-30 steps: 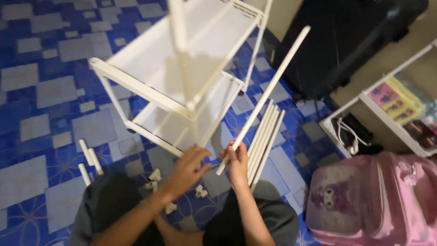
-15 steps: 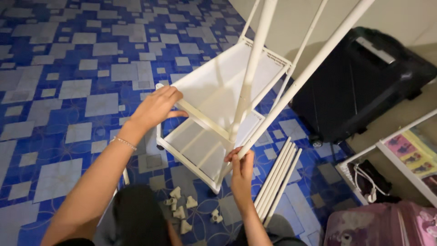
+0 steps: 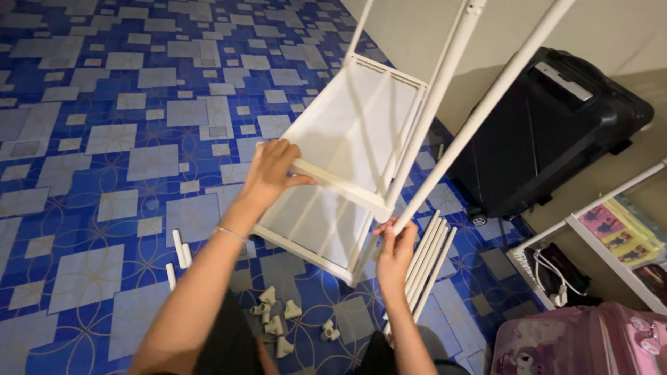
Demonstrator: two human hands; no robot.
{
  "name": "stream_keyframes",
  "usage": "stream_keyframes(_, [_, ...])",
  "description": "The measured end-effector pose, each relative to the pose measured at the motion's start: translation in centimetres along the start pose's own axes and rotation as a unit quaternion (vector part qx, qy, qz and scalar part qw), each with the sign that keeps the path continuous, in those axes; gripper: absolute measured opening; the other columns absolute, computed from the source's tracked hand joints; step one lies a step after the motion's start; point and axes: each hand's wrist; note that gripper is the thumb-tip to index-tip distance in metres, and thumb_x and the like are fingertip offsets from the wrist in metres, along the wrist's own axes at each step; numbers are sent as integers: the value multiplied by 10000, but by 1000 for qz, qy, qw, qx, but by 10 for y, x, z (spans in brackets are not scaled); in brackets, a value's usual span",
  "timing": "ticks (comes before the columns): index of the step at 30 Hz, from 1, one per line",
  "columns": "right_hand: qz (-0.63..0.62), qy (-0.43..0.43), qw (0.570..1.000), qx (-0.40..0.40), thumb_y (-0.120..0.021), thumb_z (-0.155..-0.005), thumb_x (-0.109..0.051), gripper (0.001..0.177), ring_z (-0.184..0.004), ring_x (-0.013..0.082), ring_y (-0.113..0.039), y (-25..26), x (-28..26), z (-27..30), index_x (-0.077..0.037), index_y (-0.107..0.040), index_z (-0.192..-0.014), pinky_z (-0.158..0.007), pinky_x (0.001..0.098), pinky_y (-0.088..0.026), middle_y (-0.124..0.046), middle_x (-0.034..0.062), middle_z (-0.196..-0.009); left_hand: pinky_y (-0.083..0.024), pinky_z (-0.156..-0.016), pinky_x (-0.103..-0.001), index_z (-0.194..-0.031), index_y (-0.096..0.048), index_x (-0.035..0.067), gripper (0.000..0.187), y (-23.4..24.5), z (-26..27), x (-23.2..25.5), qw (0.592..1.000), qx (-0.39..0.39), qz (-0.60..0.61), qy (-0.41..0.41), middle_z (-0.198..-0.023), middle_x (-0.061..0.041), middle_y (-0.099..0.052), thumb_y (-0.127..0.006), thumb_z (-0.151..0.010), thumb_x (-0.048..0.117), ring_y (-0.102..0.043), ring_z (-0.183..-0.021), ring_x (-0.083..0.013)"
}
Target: The person sits on the floor assembling a white plastic storage rack with fabric shelves. They insert horizontal support bars into the side frames, press the fabric shelf panels onto the bars, and attach vertical poles to the frame corners, handling loose plastic connectors on the floor.
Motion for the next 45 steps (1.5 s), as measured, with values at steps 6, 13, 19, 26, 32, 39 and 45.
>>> stream_keyframes(6, [-28, 63, 997, 29, -443, -1060, -4, 186, -970, 157, -608, 9, -15, -15, -10, -458, -1246, -951, 318, -525, -562, 80, -1099, -413, -910, -432, -1014, -617, 51, 599, -38, 5, 41, 990, 114, -85, -22, -950, -84, -570, -744, -743, 570, -543, -970, -283])
stream_keyframes(13, [-25, 110, 994, 1, -477, -1078, -13, 243, -930, 131, -559, -1, -52, -28, -12, -439, -1318, -862, 275, -489, -552, 78, -1076, -451, -878, -436, -963, -605, 37, 635, -67, 6, 101, 981, 150, -118, 48, -898, -103, -545, -757, -683, 587, -543, -927, -295])
stream_keyframes(19, [-60, 87, 994, -35, -518, -1056, -51, 370, -815, 104, -521, -21, -94, -50, -38, -395, -1405, -712, 245, -457, -546, 56, -1005, -424, -934, -475, -1074, -613, 35, 546, -66, 9, 138, 987, 108, -79, 87, -1023, -117, -562, -842, -723, 385, -539, -1020, -312])
stream_keyframes(26, [-132, 128, 977, -105, -493, -1132, -87, 176, -737, 121, -511, -48, -133, -92, -36, -432, -1289, -705, 276, -462, -505, 31, -891, -416, -1096, -470, -1321, -558, 71, 680, -26, 26, 93, 967, 168, 175, 82, -1382, -200, -553, -886, -732, 165, -485, -1326, -355])
stream_keyframes(32, [-267, 62, 953, -131, -471, -1154, -164, 95, -642, 100, -388, -90, -147, -107, -90, -412, -1151, -604, 269, -363, -416, 9, -792, -552, -890, -296, -1400, -504, 97, 648, -32, 33, 50, 822, -20, 507, 258, -1149, -73, -715, -789, -824, 15, -669, -1079, -149])
stream_keyframes(39, [-272, 43, 951, -141, -458, -1148, -205, 113, -627, 98, -368, -130, -136, -102, -104, -415, -1117, -584, 266, -348, -408, 6, -770, -512, -774, -260, -1165, -627, 3, 365, -72, 54, 38, 821, 100, 518, 217, -1092, -52, -657, -802, -854, -74, -626, -956, -112])
stream_keyframes(45, [-240, 82, 957, -145, -443, -1155, -154, 112, -640, 90, -336, -142, -131, -101, -84, -391, -1086, -586, 272, -356, -391, 3, -782, -557, -806, -262, -1118, -624, 8, 319, -72, 56, 42, 807, 102, 520, 260, -1026, -50, -703, -802, -855, -18, -682, -962, -110])
Point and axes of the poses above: each hand's wrist, its own z-axis away from the middle knuckle, its own y-axis out of the back of the hand, x = y × z
